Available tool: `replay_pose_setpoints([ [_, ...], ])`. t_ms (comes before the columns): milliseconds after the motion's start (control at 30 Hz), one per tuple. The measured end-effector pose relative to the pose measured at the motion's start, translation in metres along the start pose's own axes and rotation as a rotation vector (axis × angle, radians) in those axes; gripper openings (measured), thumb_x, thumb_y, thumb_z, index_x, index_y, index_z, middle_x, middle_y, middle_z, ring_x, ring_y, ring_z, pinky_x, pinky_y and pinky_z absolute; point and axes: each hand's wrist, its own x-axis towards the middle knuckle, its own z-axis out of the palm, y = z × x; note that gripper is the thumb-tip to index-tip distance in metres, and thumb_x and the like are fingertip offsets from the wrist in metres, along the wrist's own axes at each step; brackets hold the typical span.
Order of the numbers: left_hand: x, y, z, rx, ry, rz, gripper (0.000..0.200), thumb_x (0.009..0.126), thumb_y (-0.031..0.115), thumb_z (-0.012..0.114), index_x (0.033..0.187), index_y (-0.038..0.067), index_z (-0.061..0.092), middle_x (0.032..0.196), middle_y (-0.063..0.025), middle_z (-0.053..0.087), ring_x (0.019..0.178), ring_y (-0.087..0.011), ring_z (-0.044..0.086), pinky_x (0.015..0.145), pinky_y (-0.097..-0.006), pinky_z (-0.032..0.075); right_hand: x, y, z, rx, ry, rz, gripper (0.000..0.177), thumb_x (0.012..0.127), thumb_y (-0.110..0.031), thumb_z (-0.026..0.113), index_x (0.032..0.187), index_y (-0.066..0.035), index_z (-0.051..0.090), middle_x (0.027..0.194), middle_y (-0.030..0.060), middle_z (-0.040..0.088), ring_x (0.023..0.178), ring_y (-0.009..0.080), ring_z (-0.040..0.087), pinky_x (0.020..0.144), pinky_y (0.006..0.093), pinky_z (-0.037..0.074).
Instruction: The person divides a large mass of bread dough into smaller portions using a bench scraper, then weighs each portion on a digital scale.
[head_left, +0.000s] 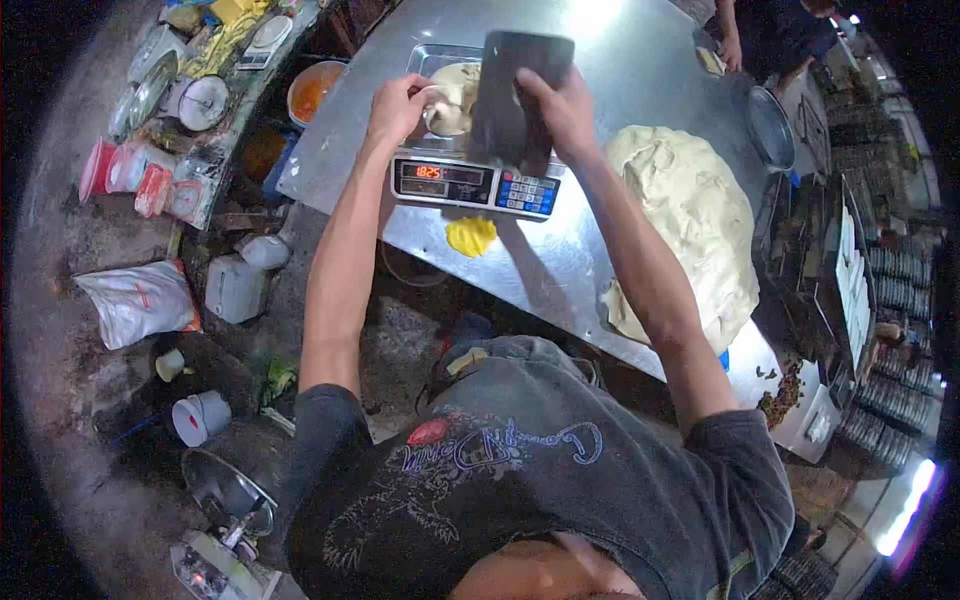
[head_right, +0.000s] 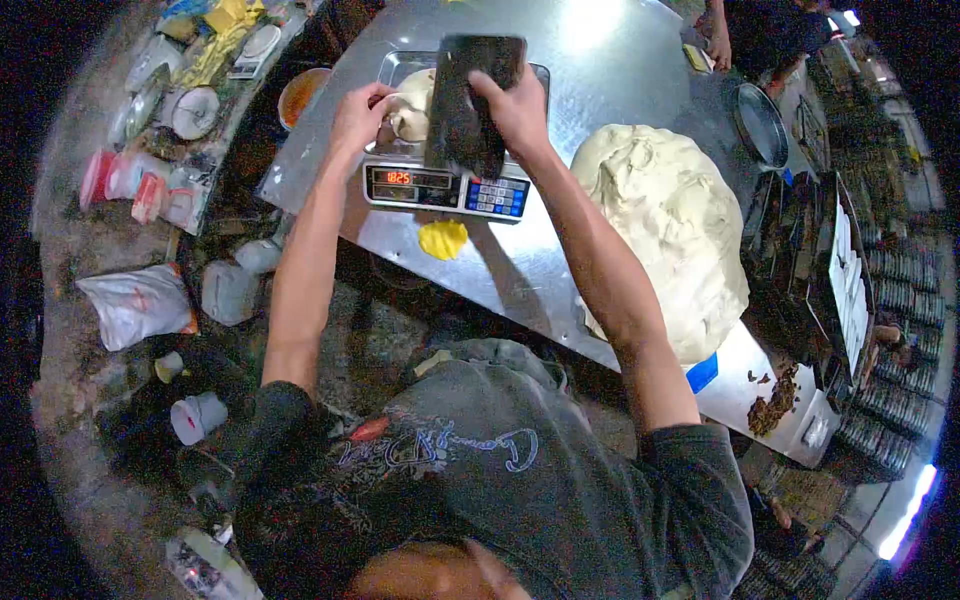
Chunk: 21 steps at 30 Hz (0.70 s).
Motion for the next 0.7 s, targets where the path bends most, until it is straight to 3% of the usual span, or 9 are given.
replay_pose_setpoints([
  [100, -0.011, 0.017, -0.006, -0.058, 0.028, 0.013, 0.019, 0.093, 0.018, 0.07, 0.105, 0.004, 0.074, 0.087, -0.009, 0.075, 0.076, -0.0153, 0.069, 0.072, -0.0308, 0.054, 0.042, 0.034, 0.051, -0.122, 0.056, -0.027, 0.042, 0.085, -0.018, 0.075, 0.116, 0.006, 0.062, 0.099, 0.0173, 0.073, 0.082, 0.0225, 0.07, 0.072, 0.038, 0.057],
  [167, -0.012, 0.023, -0.014, -0.1, 0.054, -0.003, 0.025, 0.092, 0.025, 0.069, 0.104, 0.004, 0.074, 0.088, -0.0111, 0.076, 0.08, -0.0194, 0.072, 0.077, -0.034, 0.055, 0.039, 0.058, 0.072, -0.518, -0.354, 0.173, 0.044, 0.081, -0.022, 0.075, 0.114, 0.005, 0.067, 0.096, 0.0192, 0.074, 0.083, 0.0249, 0.072, 0.076, 0.0381, 0.057],
  [233, -0.009, 0.024, -0.028, -0.254, 0.258, 0.041, 0.031, 0.094, 0.027, 0.068, 0.111, 0.001, 0.07, 0.093, -0.0093, 0.075, 0.082, -0.0168, 0.07, 0.078, -0.0332, 0.055, 0.012, 0.063, 0.076, -0.485, -0.715, 0.25, 0.043, 0.081, -0.022, 0.075, 0.115, 0.003, 0.068, 0.095, 0.0167, 0.074, 0.085, 0.0249, 0.07, 0.083, 0.0378, 0.056],
  [300, -0.003, 0.047, -0.045, -0.437, 0.451, 0.135, 0.036, 0.096, 0.028, 0.066, 0.116, -0.002, 0.067, 0.099, -0.0088, 0.073, 0.088, -0.015, 0.068, 0.081, -0.0323, 0.053, -0.03, 0.065, 0.064, -0.37, -0.788, 0.321, 0.045, 0.08, -0.024, 0.075, 0.116, 0.001, 0.067, 0.101, 0.0201, 0.073, 0.093, 0.0288, 0.069, 0.088, 0.0405, 0.053],
  [400, -0.009, 0.108, -0.08, -0.654, 0.608, 0.374, 0.032, 0.1, 0.021, 0.061, 0.123, 0.0, 0.062, 0.119, -0.0091, 0.065, 0.11, -0.018, 0.059, 0.102, -0.0338, 0.044, -0.081, 0.072, 0.01, -0.293, -0.551, 0.105, 0.055, 0.085, -0.026, 0.074, 0.127, 0.005, 0.057, 0.112, 0.0176, 0.07, 0.101, 0.0261, 0.067, 0.094, 0.0387, 0.051],
  [500, -0.038, 0.164, -0.057, -0.523, 0.781, 0.497, 0.048, 0.101, 0.031, 0.055, 0.14, 0.002, 0.05, 0.139, -0.023, 0.052, 0.129, -0.0404, 0.047, 0.112, -0.0481, 0.034, -0.127, 0.054, -0.067, -0.222, -0.319, 0.331, 0.051, 0.089, -0.02, 0.072, 0.131, 0.003, 0.056, 0.114, 0.0143, 0.07, 0.102, 0.0226, 0.065, 0.094, 0.0367, 0.05],
  [533, -0.046, 0.189, -0.027, -0.625, 0.846, 0.564, 0.044, 0.098, 0.022, 0.06, 0.134, -0.002, 0.052, 0.132, -0.0131, 0.056, 0.123, -0.0218, 0.05, 0.111, -0.0376, 0.034, -0.146, 0.061, -0.098, -0.262, -0.208, 0.324, 0.051, 0.089, -0.021, 0.072, 0.13, 0.005, 0.056, 0.113, 0.015, 0.07, 0.101, 0.0237, 0.065, 0.093, 0.0375, 0.051],
  [600, -0.066, 0.208, 0.035, -0.462, 0.743, 0.721, 0.068, 0.091, 0.028, 0.068, 0.142, -0.003, 0.036, 0.141, -0.0182, 0.041, 0.132, -0.0282, 0.04, 0.114, -0.0451, 0.029, -0.18, 0.064, -0.16, -0.235, -0.023, 0.583, 0.044, 0.089, -0.021, 0.073, 0.124, 0.003, 0.06, 0.108, 0.012, 0.07, 0.095, 0.0186, 0.064, 0.086, 0.0329, 0.052],
  [700, -0.11, 0.241, 0.161, -0.526, 0.559, 0.668, 0.073, 0.085, 0.025, 0.07, 0.146, 0.002, 0.038, 0.136, -0.0195, 0.046, 0.128, -0.0332, 0.039, 0.111, -0.05, 0.025, -0.241, 0.068, -0.235, -0.054, 0.379, 0.496, 0.039, 0.09, -0.017, 0.072, 0.122, 0.002, 0.061, 0.107, 0.008, 0.069, 0.092, 0.0177, 0.063, 0.085, 0.0325, 0.051],
])
